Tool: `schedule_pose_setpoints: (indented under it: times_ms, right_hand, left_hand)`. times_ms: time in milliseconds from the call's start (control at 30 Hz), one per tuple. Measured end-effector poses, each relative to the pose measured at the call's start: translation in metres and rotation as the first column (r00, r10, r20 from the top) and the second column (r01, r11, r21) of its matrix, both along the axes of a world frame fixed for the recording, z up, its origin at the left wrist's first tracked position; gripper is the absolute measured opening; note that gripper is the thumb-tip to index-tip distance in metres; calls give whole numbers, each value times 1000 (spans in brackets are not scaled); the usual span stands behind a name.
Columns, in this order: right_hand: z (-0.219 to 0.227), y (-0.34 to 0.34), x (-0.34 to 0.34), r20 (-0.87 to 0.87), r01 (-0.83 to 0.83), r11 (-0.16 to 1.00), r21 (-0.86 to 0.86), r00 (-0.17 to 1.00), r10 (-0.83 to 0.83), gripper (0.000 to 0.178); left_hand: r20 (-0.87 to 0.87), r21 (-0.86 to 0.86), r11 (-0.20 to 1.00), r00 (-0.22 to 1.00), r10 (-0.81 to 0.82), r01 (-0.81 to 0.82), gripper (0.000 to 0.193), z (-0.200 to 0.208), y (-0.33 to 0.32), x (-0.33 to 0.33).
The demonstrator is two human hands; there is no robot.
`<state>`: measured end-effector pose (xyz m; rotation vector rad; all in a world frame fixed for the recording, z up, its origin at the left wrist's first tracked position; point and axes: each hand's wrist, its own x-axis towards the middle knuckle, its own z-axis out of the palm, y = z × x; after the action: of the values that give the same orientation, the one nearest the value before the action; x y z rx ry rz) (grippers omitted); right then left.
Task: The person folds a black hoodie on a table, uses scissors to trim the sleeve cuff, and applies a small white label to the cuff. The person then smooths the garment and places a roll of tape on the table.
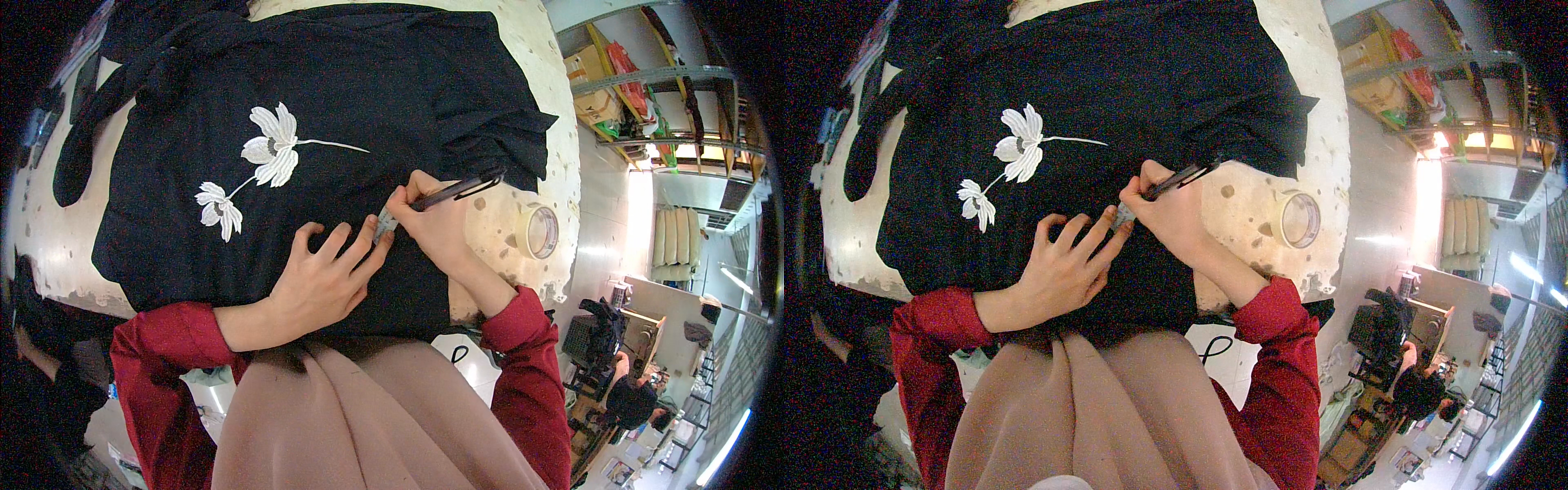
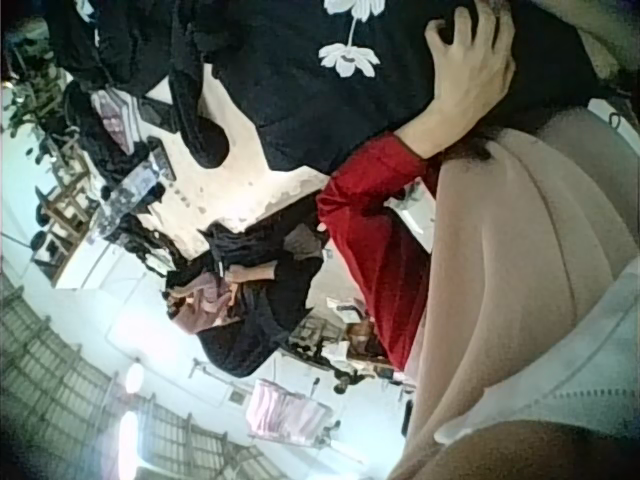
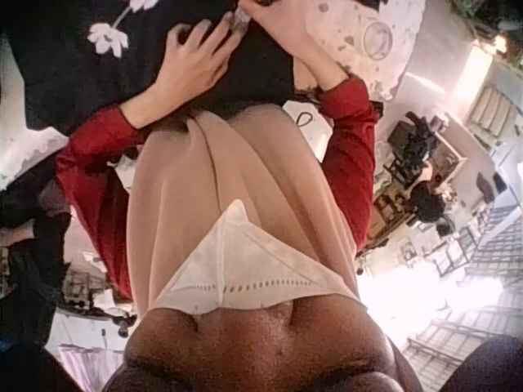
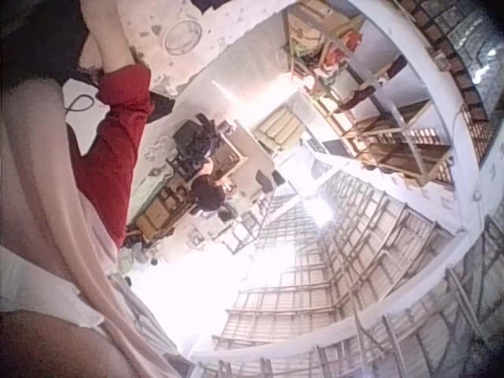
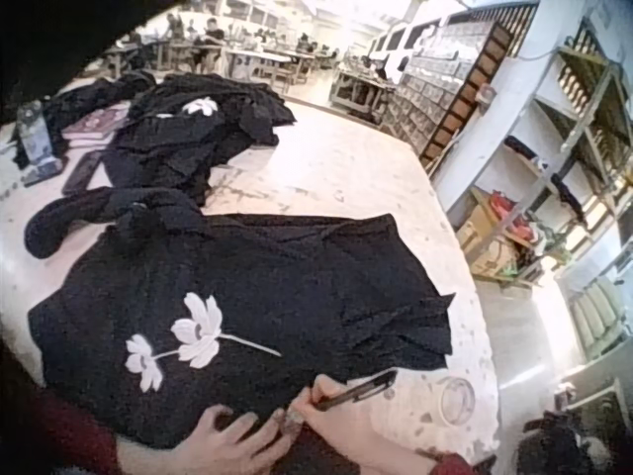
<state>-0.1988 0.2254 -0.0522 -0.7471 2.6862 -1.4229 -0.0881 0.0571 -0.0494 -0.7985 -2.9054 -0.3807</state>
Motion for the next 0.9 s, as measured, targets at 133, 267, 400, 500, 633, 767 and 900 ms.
schedule_pose_setpoints:
  times_ms: [133,267,400,500,633,767,900]
  right_hand:
    - [2,1,0,63,0,1000,15,998,-1,29]
    - [2,0,0,39,-9,1000,24,999,8,29]
    - [0,0,1,41,15,1000,13,999,-15,29]
    - [4,-3,0,32,5,1000,24,999,-5,28]
    - [2,0,0,47,-10,1000,4,999,10,28]
    - [3,0,-1,132,44,999,11,990,-45,29]
    - [1,3,-7,248,58,998,-28,967,-49,29]
  left_hand:
    - [16,1,1000,1000,4,-4,69,0,0,0]
    - [21,-3,1000,1000,1,-1,69,0,0,1]
    - [-14,-16,1000,1000,-5,4,67,2,0,0]
    - [-20,-11,1000,1000,-4,4,66,3,-1,0]
    - [-16,-4,1000,1000,-8,8,65,3,-1,0]
    - [-27,-9,1000,1000,-4,4,65,2,0,0]
    - [-29,-17,1000,1000,0,-1,65,2,0,-1]
